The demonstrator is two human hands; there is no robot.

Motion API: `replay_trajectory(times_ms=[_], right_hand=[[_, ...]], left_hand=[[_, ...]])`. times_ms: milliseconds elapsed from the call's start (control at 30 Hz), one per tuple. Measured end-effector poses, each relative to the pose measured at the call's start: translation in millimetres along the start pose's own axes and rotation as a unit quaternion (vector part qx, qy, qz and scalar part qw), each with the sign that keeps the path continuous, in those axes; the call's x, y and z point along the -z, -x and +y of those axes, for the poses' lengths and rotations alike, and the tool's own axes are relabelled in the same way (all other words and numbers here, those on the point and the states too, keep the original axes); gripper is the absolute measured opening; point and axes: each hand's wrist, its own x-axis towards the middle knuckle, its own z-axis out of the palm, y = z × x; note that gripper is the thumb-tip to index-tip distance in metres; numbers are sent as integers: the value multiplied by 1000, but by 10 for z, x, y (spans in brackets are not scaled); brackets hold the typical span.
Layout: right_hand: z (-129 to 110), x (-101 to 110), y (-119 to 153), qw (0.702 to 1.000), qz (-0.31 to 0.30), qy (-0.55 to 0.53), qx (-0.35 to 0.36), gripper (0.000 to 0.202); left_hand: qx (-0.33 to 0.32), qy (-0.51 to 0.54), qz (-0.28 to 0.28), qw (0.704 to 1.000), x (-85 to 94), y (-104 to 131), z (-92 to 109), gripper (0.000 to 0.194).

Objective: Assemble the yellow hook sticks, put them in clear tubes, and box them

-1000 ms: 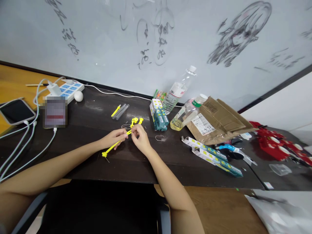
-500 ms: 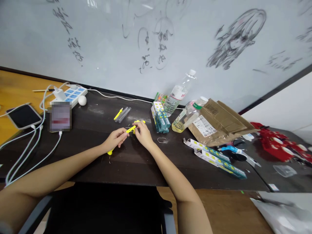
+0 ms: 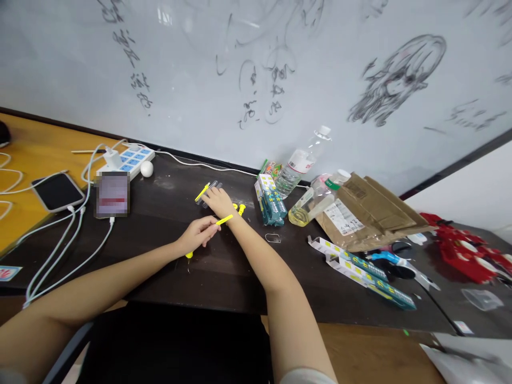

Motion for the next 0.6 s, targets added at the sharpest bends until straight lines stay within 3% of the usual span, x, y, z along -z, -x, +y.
replay_trajectory(times_ms=[67,133,200,233,267,333,433,500,600], right_hand=[[16,48,19,999,1,-34,-5,23],[52,133,70,994,26,-90,-53,18],[99,243,166,969,99,-175,-144,13],[122,301,234,939,159,-233,-197,13],[144,357,315,892,227,-303,-245,15],[177,445,505,763,339,-457,-306,21],[194,483,810,587,402,-600,-366,25],[186,452,979,507,418,-633,-410,26],[159,393,1124,447,408,-666,-437,28]], left_hand=[[3,-2,19,1000,3,-6,-14,27],[8,-2,42,999,9,-15,-27,27],[14,1,67,998,21,-26,-42,27],[17,1,78,997,28,-33,-53,27],[19,-1,84,996,35,-39,-65,28],[25,-8,93,995,46,-51,-90,28],[38,-20,98,994,51,-60,-119,28],[46,-30,96,994,48,-62,-127,27],[57,-46,83,994,41,-64,-132,27]])
